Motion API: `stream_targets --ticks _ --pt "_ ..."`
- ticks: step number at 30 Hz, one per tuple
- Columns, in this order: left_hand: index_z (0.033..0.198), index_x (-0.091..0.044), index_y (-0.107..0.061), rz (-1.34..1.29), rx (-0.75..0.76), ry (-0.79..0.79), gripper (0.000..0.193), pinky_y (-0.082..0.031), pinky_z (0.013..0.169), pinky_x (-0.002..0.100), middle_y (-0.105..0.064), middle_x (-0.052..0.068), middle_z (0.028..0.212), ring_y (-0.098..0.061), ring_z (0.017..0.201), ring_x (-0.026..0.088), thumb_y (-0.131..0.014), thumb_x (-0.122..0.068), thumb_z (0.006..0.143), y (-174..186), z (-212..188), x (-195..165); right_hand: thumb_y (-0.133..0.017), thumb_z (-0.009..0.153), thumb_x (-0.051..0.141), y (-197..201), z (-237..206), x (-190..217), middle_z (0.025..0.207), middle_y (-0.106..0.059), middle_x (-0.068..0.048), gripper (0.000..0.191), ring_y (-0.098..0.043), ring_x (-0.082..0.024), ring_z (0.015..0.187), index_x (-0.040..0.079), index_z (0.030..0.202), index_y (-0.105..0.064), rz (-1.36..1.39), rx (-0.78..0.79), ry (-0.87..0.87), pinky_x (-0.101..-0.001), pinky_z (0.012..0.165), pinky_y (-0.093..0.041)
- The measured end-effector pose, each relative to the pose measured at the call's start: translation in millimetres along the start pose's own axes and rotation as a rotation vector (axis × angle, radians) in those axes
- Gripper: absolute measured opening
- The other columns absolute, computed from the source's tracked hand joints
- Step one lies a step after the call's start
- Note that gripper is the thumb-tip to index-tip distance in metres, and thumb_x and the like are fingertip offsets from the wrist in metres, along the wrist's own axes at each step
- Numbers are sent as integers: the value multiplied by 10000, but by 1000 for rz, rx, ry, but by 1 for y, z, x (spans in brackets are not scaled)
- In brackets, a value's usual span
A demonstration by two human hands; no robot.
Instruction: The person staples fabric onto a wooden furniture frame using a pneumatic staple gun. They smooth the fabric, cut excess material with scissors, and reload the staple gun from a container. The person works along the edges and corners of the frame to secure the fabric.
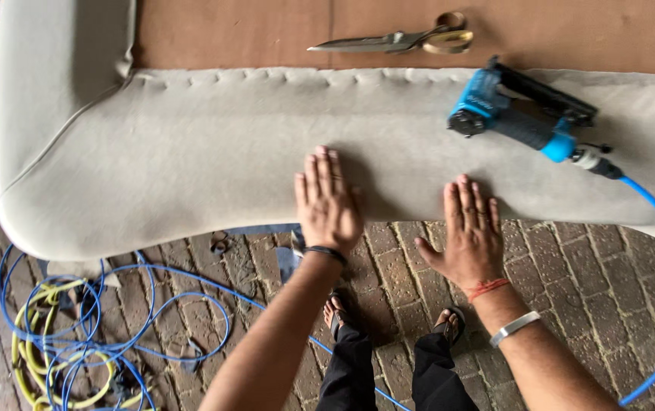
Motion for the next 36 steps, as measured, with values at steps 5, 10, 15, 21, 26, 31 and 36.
stream_targets --ticks 5,10,15,21,26,31,36 --pt "1602 -22 -98 -51 -105 -278 698 -104 1244 478 -75 185 1691 -117 1557 333 -260 -417 1049 3 -10 -98 -357 881 791 -3 -17 -26 1688 -200 -231 1090 -189 -377 1565 1 1618 -213 2 -38 -75 -553 1265 -100" --pt "1613 -38 -191 -146 -221 -382 703 -101 1260 492 -138 198 1693 -137 1569 339 -317 -384 1014 -10 -14 -148 -432 861 810 -9 -16 -23 1655 -196 -283 1140 -183 -401 1547 -55 1574 -224 15 -82 -100 -562 1258 -86" --pt "1610 -37 -210 -168 -305 -360 686 -108 1263 488 -156 204 1690 -154 1562 341 -305 -379 1022 -23 -5 -148 -504 873 756 -7 -9 -25 1665 -210 -267 1098 -197 -377 1560 -34 1588 -235 37 -53 -130 -557 1265 -81" --pt "1604 -19 -187 -61 -316 -323 689 -107 1253 485 -132 214 1683 -152 1556 352 -298 -382 1028 -21 -10 -150 -615 808 767 4 -7 -22 1647 -225 -250 1151 -201 -360 1541 -10 1566 -232 139 -123 -88 -560 1252 -90" --pt "1631 -249 -212 -152 -281 -297 616 -93 1248 505 -116 203 1688 -144 1553 365 -309 -389 1039 -12 -24 -154 -802 721 483 23 -11 -31 1652 -207 -229 1152 -183 -349 1539 -18 1571 -208 210 35 -74 -521 1251 -101" --pt "1632 -290 -198 -177 -226 -288 631 -87 1253 503 -88 183 1699 -125 1562 354 -397 -417 1047 1 -46 -155 -851 704 294 32 -8 -43 1674 -181 -184 1133 -181 -329 1550 18 1594 -206 175 138 -24 -460 1266 -111" --pt "1633 -304 -170 -98 5 -245 755 -105 1268 467 -10 164 1706 -47 1575 323 -529 -439 982 24 -78 -157 -765 768 191 43 -13 -55 1669 -183 -164 947 -204 -274 1566 40 1580 -302 199 236 44 -393 1291 -140"
Point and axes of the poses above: each hand's wrist, its own z-axis towards the middle knuckle, its own y-axis out of the back of the hand, x = y × z, the point moved 1 cm from there along z, towards the middle knuckle
